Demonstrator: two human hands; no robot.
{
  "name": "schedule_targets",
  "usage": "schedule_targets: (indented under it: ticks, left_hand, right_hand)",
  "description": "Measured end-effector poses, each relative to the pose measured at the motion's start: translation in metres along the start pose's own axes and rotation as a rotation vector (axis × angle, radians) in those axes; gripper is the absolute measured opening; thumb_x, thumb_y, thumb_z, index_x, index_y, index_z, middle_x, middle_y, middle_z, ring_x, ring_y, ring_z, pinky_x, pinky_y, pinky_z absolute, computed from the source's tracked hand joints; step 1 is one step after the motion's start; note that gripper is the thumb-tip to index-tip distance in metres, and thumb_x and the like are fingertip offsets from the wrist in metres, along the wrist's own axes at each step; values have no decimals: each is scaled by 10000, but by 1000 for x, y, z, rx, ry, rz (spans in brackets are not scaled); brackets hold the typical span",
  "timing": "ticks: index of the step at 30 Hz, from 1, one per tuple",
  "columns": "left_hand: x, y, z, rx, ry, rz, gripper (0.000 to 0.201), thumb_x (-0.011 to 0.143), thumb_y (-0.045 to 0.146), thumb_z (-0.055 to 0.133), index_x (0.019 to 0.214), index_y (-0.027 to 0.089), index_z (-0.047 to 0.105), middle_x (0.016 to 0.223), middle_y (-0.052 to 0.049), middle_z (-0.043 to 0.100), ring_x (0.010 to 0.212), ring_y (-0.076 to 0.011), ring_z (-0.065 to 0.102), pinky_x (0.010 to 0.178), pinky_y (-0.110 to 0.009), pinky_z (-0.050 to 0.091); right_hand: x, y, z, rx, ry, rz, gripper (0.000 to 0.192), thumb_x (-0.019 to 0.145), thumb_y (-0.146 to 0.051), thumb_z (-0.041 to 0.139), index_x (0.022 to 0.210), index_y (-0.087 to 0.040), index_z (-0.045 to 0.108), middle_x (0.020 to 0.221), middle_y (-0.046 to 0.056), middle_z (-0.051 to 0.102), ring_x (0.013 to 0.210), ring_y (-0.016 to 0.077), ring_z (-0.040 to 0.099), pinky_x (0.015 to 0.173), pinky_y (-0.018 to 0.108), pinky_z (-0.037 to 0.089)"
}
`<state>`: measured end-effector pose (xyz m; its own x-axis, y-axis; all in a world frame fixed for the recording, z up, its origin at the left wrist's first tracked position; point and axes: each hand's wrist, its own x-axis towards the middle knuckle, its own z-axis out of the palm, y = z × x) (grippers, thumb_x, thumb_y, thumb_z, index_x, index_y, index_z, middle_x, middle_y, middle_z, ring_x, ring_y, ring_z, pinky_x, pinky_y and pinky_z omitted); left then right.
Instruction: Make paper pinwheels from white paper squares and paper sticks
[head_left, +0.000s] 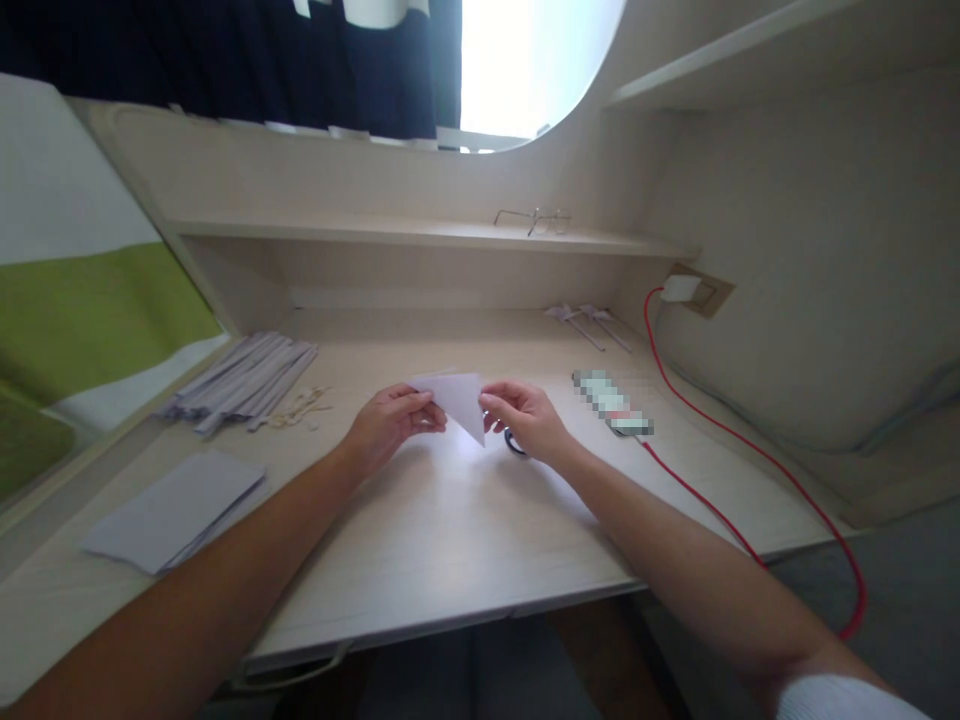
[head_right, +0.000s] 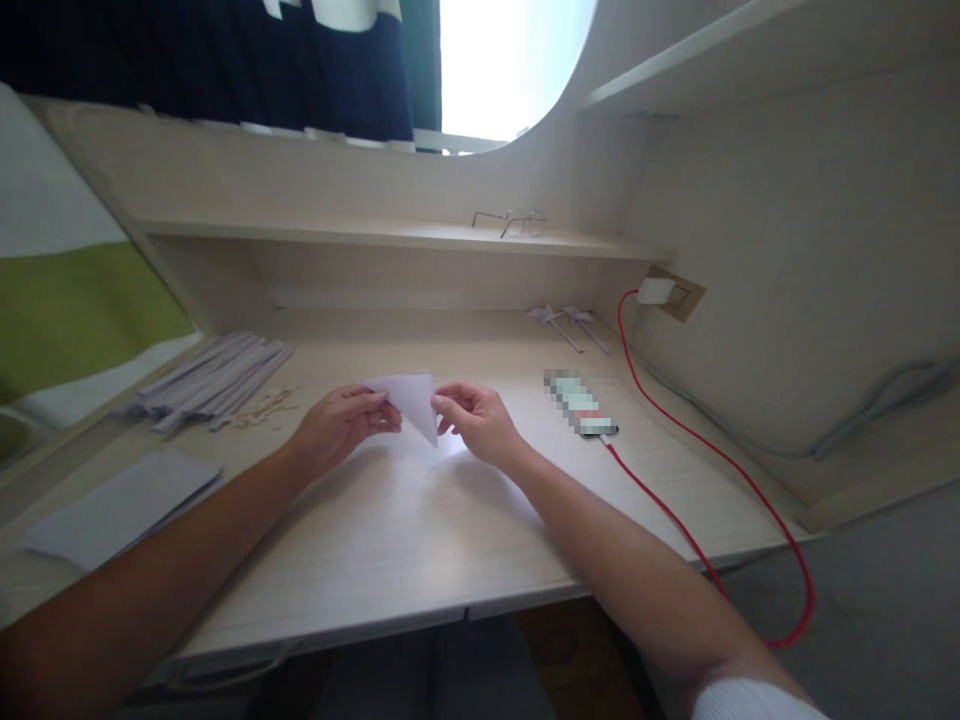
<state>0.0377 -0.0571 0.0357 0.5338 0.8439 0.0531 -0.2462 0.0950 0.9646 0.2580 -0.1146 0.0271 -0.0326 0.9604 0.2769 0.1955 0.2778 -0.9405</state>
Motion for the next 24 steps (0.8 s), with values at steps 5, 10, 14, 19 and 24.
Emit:
schedule_targets:
  ticks: [5,10,14,19,24]
  left_hand:
    - [0,4,-2,-35,-19,33,196,757,304,754,781,113,716,729,-80,737,679,-189,679,739,-349,557]
    - [-1,4,1,-17,-48,42,201,741,308,724,819,124,709,750,-76,730,699,-201,678,743,-357,558]
    - [-3,1,7,55,-28,27,302,787,418,678,893,138,716,740,-44,698,656,-185,647,617,-290,516]
    - [-3,-3,12,191,41,11,303,695,309,799,928,124,744,734,-16,698,603,-155,614,536,-234,455]
    - [-3,-7,11,230,23,0,227,668,271,816,815,105,765,745,-45,737,628,-157,635,572,-234,465]
  right_hand:
    - [3,-8,4,48,-7,24,351,831,-482,715,990,-170,705,818,46,733,659,156,687,566,262,553]
    - [6,-18,9,-15,-108,37,260,797,-391,709,926,-165,711,778,37,723,613,160,661,538,263,517]
    - [1,-20,21,-122,0,-22,158,762,-307,751,730,-169,680,660,-10,625,602,131,538,546,233,385]
    - [-3,-11,28,-104,68,-5,193,788,-325,729,705,-161,673,671,1,625,623,144,514,557,247,357]
    - [-1,-1,18,76,-23,119,267,728,-382,780,838,-146,720,740,34,706,624,163,600,589,273,464]
